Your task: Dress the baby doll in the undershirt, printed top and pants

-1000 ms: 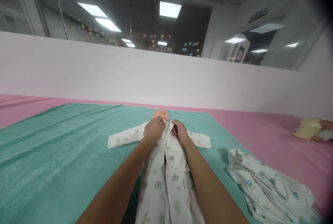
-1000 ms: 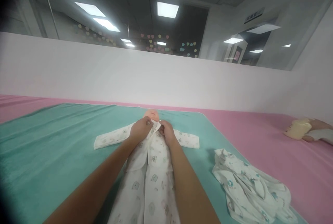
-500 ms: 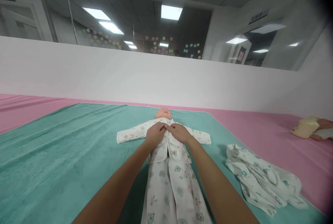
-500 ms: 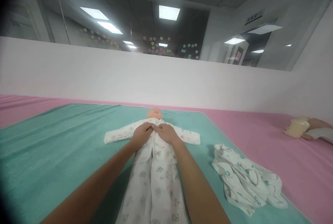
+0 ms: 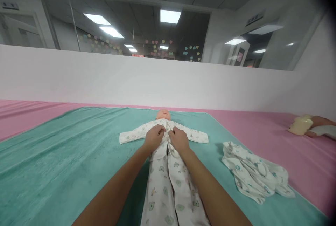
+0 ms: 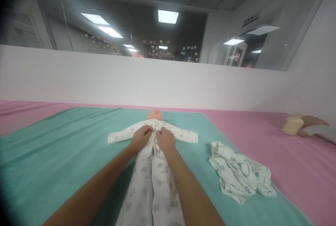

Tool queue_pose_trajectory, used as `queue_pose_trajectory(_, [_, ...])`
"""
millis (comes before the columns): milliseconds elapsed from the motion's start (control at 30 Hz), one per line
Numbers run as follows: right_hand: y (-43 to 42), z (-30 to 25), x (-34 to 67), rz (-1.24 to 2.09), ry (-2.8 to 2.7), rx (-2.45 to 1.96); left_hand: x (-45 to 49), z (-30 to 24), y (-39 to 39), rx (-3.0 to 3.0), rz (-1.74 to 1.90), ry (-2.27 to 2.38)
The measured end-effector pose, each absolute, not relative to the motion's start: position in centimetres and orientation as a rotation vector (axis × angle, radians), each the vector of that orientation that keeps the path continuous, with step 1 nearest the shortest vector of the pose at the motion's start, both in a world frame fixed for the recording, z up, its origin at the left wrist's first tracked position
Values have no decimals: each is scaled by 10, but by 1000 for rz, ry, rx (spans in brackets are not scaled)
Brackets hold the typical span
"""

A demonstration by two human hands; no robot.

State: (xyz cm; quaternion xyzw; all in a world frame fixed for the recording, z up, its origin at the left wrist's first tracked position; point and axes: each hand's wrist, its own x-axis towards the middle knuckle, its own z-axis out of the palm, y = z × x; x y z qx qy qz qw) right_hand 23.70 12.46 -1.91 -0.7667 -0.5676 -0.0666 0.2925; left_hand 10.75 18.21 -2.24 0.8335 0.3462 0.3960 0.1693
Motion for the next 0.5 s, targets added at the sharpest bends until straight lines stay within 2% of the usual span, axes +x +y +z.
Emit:
queue_pose_trajectory(233, [107,-33,252,-19,-1355,-1786,100,-18,154,2598,977,892])
queue_pose_trajectory(500, [66,-28,237,-82,-1840,-1698,91,-27,147,2507,942,921])
